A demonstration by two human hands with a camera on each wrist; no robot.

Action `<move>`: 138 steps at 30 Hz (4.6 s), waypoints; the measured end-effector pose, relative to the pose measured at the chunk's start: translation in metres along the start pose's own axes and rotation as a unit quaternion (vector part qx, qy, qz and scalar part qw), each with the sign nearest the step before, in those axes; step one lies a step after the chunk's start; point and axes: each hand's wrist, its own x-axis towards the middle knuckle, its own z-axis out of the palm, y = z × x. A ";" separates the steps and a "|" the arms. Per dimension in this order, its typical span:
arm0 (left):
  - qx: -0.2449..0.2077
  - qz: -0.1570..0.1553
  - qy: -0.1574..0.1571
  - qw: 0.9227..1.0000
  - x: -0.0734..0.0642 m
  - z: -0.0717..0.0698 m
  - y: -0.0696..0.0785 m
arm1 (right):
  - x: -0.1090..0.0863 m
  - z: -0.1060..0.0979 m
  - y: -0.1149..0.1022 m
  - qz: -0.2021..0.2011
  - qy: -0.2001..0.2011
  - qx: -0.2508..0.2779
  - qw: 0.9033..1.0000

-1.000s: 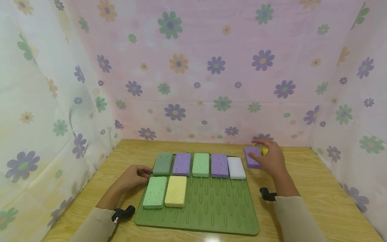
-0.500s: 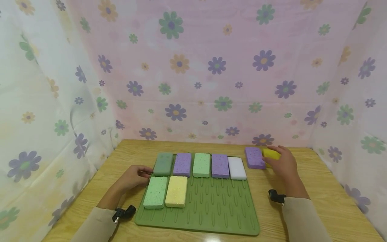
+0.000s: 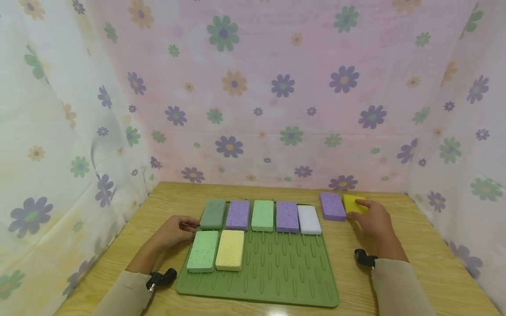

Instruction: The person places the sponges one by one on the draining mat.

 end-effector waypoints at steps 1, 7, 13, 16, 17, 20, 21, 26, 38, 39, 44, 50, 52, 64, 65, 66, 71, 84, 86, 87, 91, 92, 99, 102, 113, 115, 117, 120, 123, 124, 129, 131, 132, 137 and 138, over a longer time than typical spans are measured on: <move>0.000 0.000 -0.001 1.000 0.000 0.000 0.000 | 0.000 0.000 0.000 0.002 -0.002 -0.002 1.000; 0.003 -0.001 0.002 1.000 -0.001 0.000 0.000 | 0.000 -0.001 0.002 0.002 -0.005 -0.011 1.000; 0.002 0.002 -0.005 1.000 -0.001 -0.001 0.002 | 0.000 0.001 0.006 0.003 0.005 -0.012 1.000; 0.007 0.009 -0.007 1.000 -0.001 -0.002 0.000 | 0.000 0.001 0.006 0.008 0.012 -0.009 1.000; 0.011 0.010 -0.007 1.000 0.000 -0.003 0.000 | -0.001 0.001 0.006 0.010 0.014 -0.008 1.000; 0.015 0.010 -0.006 1.000 0.000 -0.003 -0.001 | -0.001 0.001 0.005 0.013 0.018 -0.010 1.000; 0.017 0.010 -0.007 1.000 0.000 -0.003 -0.001 | 0.000 0.001 0.005 0.013 0.019 -0.011 1.000; 0.018 0.003 -0.010 1.000 0.002 -0.002 -0.001 | 0.000 -0.002 0.003 0.014 0.025 -0.021 0.999; 0.014 -0.011 -0.005 1.000 0.002 -0.003 -0.003 | 0.001 -0.009 -0.010 0.015 0.049 -0.039 0.998; 0.014 -0.010 -0.005 1.000 0.002 -0.003 -0.003 | 0.000 -0.010 -0.010 0.014 0.053 -0.042 0.998; 0.016 -0.004 -0.006 1.000 0.002 -0.002 -0.003 | -0.002 -0.010 -0.017 -0.001 0.069 -0.052 0.996; 0.018 -0.004 -0.004 1.000 0.002 -0.001 -0.002 | -0.010 -0.008 -0.033 -0.025 0.085 -0.056 0.995; 0.020 -0.004 -0.002 1.000 0.002 -0.001 -0.002 | -0.013 -0.006 -0.040 -0.035 0.086 -0.049 0.994; 0.016 0.003 -0.007 1.000 0.001 -0.003 -0.002 | -0.035 0.008 -0.079 -0.099 0.092 -0.026 0.991; 0.016 0.003 -0.007 1.000 0.001 -0.002 -0.002 | -0.036 0.010 -0.081 -0.103 0.091 -0.023 0.990; 0.015 0.005 -0.008 1.000 0.001 -0.003 -0.002 | -0.038 0.012 -0.084 -0.108 0.089 -0.019 0.990; 0.011 0.003 -0.008 1.000 0.001 -0.002 -0.002 | -0.046 0.022 -0.095 -0.134 0.086 -0.009 0.987; 0.004 0.008 -0.009 1.000 0.002 -0.002 -0.004 | -0.069 0.043 -0.127 -0.155 0.053 0.023 0.986; 0.005 0.006 -0.005 1.000 0.002 -0.001 -0.004 | -0.072 0.047 -0.131 -0.155 0.048 0.030 0.986; 0.006 0.006 -0.004 1.000 0.002 -0.001 -0.004 | -0.074 0.049 -0.132 -0.154 0.045 0.034 0.986; 0.005 0.005 -0.005 1.000 0.002 -0.001 -0.004 | -0.078 0.058 -0.137 -0.157 0.034 0.046 0.986; 0.006 0.006 -0.006 1.000 0.002 -0.002 -0.003 | -0.080 0.061 -0.139 -0.158 0.031 0.049 0.986; 0.014 0.000 -0.006 1.000 0.001 -0.003 -0.002 | -0.089 0.079 -0.153 -0.174 0.019 0.060 0.983; 0.014 -0.002 -0.005 1.000 0.001 -0.002 -0.001 | -0.093 0.086 -0.160 -0.183 0.017 0.059 0.981; 0.003 -0.011 -0.007 1.000 0.000 -0.002 0.000 | -0.103 0.109 -0.175 -0.153 -0.013 0.038 0.987; 0.003 -0.010 -0.007 1.000 0.000 -0.002 0.000 | -0.104 0.112 -0.178 -0.146 -0.018 0.038 0.988; 0.007 -0.008 -0.006 1.000 0.000 -0.002 0.000 | -0.104 0.115 -0.181 -0.142 -0.024 0.037 0.989; 0.009 -0.009 -0.005 1.000 0.000 -0.002 0.000 | -0.105 0.119 -0.185 -0.136 -0.037 0.034 0.989; 0.008 -0.011 -0.005 1.000 0.000 -0.002 -0.001 | -0.106 0.123 -0.189 -0.133 -0.047 0.032 0.990; 0.008 -0.010 -0.005 1.000 0.000 -0.001 0.000 | -0.107 0.124 -0.190 -0.131 -0.049 0.032 0.990; 0.003 -0.009 -0.003 1.000 0.001 -0.001 0.000 | -0.108 0.128 -0.194 -0.128 -0.055 0.025 0.990; 0.003 -0.007 -0.003 1.000 0.000 -0.001 0.000 | -0.108 0.129 -0.195 -0.130 -0.055 0.016 0.990; 0.006 -0.004 -0.003 1.000 0.000 -0.002 0.001 | -0.108 0.130 -0.196 -0.132 -0.056 0.012 0.990; 0.011 -0.001 -0.004 1.000 -0.001 -0.002 0.002 | -0.107 0.132 -0.196 -0.131 -0.066 -0.010 0.989; 0.011 -0.001 -0.004 1.000 -0.001 -0.002 0.002 | -0.108 0.133 -0.196 -0.130 -0.070 -0.012 0.989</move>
